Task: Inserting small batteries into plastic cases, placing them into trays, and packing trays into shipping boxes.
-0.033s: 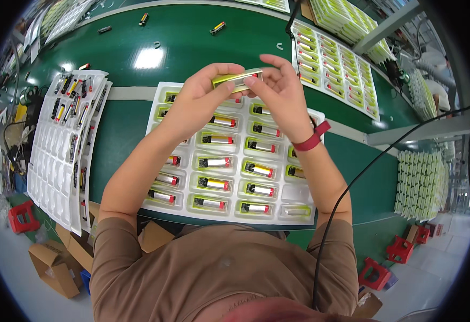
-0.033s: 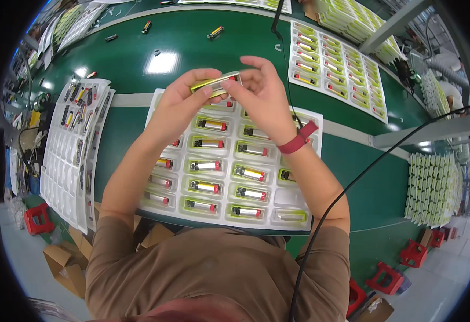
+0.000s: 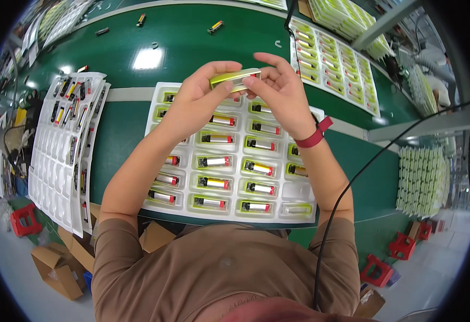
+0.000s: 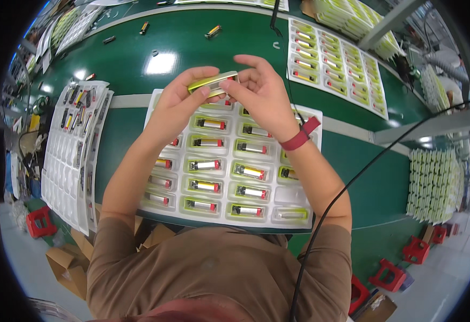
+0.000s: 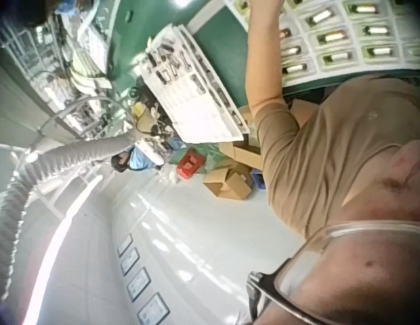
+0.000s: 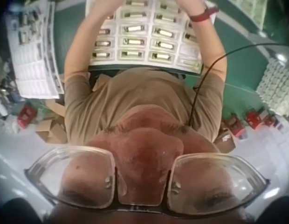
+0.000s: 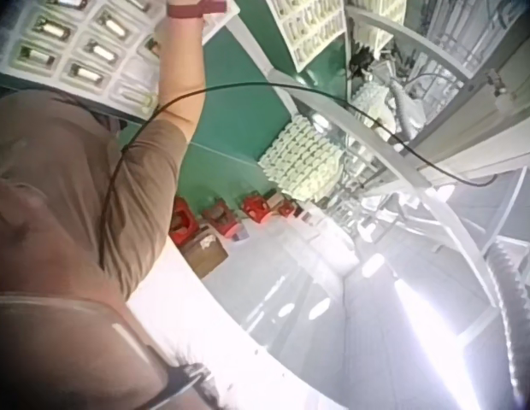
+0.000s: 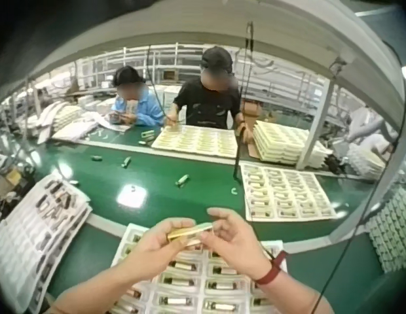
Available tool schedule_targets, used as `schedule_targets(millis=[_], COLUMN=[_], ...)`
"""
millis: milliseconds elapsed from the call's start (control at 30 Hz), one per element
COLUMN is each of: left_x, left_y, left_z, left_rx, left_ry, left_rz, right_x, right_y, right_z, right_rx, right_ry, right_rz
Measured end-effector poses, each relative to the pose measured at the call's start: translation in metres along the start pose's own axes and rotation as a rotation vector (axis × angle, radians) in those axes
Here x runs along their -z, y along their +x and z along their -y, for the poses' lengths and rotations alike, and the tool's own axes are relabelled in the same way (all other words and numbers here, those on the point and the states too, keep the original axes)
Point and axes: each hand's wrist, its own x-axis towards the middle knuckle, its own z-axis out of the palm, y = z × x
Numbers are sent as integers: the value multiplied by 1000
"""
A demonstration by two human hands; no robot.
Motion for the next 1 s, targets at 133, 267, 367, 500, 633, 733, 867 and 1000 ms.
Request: schedule_targets(millis=[133,267,367,500,633,733,867,1000], left_x=[-3,3,-3,-4,-4,-8,-22,-18], left_y=[7,-1,3,3,-8,-13,-17,-18], left_z=[5,14,16,19,11,5,-3,-5], left_rx=[56,-157,-233,-288,-290,-242,-160,-171], left_ry=[70,79,162,327,449,164,-38,-30], left_rz=[5,-37,-37,-30,-53,27,79,87], right_x=[22,5,9,18,13,9,3,-3], right_y=[-4,-7,-13,-21,-33,-43,-56,-56], right_z=[-8,-11,-7,-10,-4,0,6,20], right_rx=[231,460,528,643,576,549,464,558], right_ry=[-219,-274,-281,-424,-419,-260,-226,-430], right_rz=[15,-72,-134,-150,-100,-51,-61,-130])
